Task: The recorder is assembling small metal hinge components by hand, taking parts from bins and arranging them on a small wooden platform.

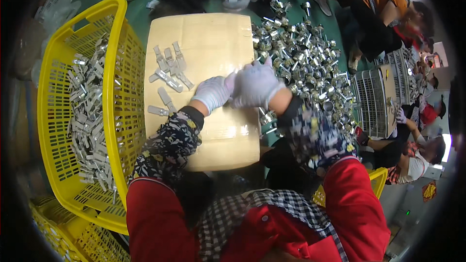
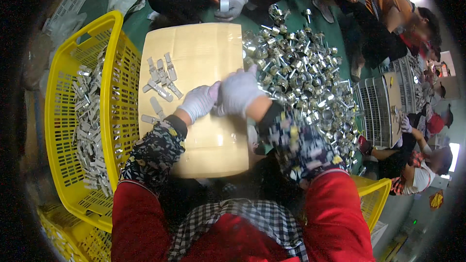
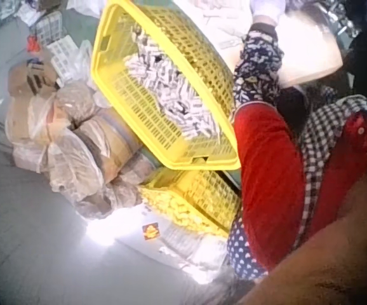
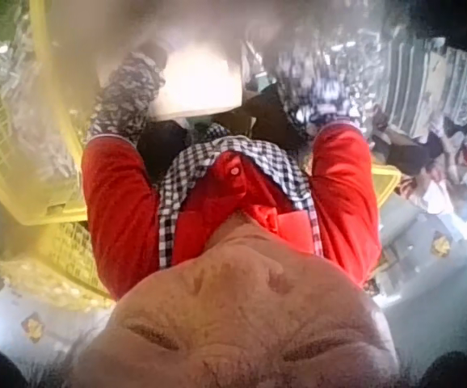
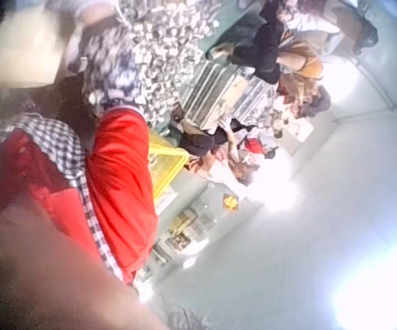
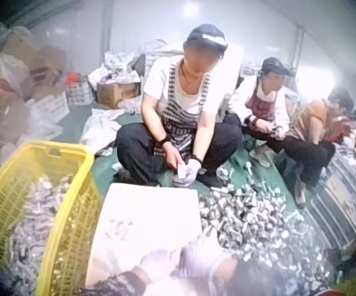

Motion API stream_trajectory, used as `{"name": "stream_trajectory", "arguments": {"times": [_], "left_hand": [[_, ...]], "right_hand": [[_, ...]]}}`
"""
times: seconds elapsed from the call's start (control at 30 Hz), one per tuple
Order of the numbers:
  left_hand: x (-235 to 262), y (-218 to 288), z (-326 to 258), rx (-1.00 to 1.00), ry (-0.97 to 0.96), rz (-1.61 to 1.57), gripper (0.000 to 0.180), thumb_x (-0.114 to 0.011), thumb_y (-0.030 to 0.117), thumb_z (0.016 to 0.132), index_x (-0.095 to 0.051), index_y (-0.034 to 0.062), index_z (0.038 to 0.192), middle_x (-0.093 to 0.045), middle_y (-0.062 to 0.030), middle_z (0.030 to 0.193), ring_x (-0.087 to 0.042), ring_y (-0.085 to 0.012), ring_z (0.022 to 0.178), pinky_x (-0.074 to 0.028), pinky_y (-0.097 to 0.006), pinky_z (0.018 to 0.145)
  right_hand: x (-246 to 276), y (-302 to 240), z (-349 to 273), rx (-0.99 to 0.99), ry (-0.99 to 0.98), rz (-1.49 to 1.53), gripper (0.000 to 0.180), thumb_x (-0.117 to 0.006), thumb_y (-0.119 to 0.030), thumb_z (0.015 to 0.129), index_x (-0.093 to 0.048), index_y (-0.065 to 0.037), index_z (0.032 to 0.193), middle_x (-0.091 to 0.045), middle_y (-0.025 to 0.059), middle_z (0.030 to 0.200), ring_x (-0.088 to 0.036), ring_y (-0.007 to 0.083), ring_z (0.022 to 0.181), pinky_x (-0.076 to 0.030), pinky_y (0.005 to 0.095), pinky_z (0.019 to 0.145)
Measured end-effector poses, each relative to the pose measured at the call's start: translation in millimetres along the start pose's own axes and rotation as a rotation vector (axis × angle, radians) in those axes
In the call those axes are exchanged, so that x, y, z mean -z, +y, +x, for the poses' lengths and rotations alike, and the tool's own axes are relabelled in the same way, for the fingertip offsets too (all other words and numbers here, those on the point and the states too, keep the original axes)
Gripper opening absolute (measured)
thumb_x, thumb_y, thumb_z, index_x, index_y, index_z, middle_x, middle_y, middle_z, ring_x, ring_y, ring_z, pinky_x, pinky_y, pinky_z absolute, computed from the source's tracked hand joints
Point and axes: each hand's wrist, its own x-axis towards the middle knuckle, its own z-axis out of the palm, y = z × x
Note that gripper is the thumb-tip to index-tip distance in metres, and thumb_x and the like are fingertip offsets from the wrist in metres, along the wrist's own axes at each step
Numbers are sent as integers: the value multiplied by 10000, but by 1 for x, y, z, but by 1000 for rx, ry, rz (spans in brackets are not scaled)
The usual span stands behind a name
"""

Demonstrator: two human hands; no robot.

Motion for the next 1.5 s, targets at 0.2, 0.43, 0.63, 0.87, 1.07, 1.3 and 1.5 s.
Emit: {"name": "stream_trajectory", "arguments": {"times": [0.2,0.43,0.63,0.87,1.07,1.3,1.5], "left_hand": [[37,13,37,468,-236,-675,383,-284,302,903,-562,51,978,-605,-235,948,-595,-354,881,-455,-441,778],[36,-10,40,0,25,146,336,-348,264,888,-512,38,1074,-621,-206,915,-605,-334,863,-487,-398,725],[47,-22,87,302,-170,-556,508,-215,374,911,-595,37,917,-628,-219,883,-600,-369,866,-446,-417,805],[57,-13,72,-27,175,17,509,-215,381,924,-593,41,920,-628,-202,870,-593,-360,853,-443,-439,801],[34,-16,50,-56,-52,135,372,-305,360,885,-462,99,1098,-630,-209,934,-610,-358,881,-460,-444,811],[62,-17,88,365,-231,-629,536,-213,447,899,-546,28,935,-614,-254,870,-587,-375,848,-425,-450,771],[57,-7,95,83,159,-52,543,-158,409,927,-564,59,1018,-629,-180,978,-576,-343,953,-413,-428,878]], "right_hand": [[0,12,32,-38,-53,-101,635,-706,-434,648,-574,-42,1129,-601,105,1076,-546,256,1048,-301,520,968],[-3,23,54,-25,309,-135,507,-669,-341,667,-586,-43,1068,-591,95,995,-546,241,987,-305,473,951],[14,48,85,-73,258,-75,512,-687,-373,645,-620,-38,1026,-613,135,1021,-566,276,1005,-351,456,926],[37,60,98,-30,-106,212,538,-726,-442,491,-693,-30,835,-672,163,825,-654,268,785,-491,326,714],[7,29,48,-75,74,22,564,-704,-433,588,-621,-37,980,-628,117,941,-586,251,930,-361,413,912],[-15,44,71,-31,681,-172,540,-667,-373,676,-541,-23,1067,-590,90,960,-549,251,971,-308,504,938],[41,82,114,-83,-274,262,562,-742,-414,537,-660,-57,963,-653,137,978,-623,266,929,-439,439,828]]}}
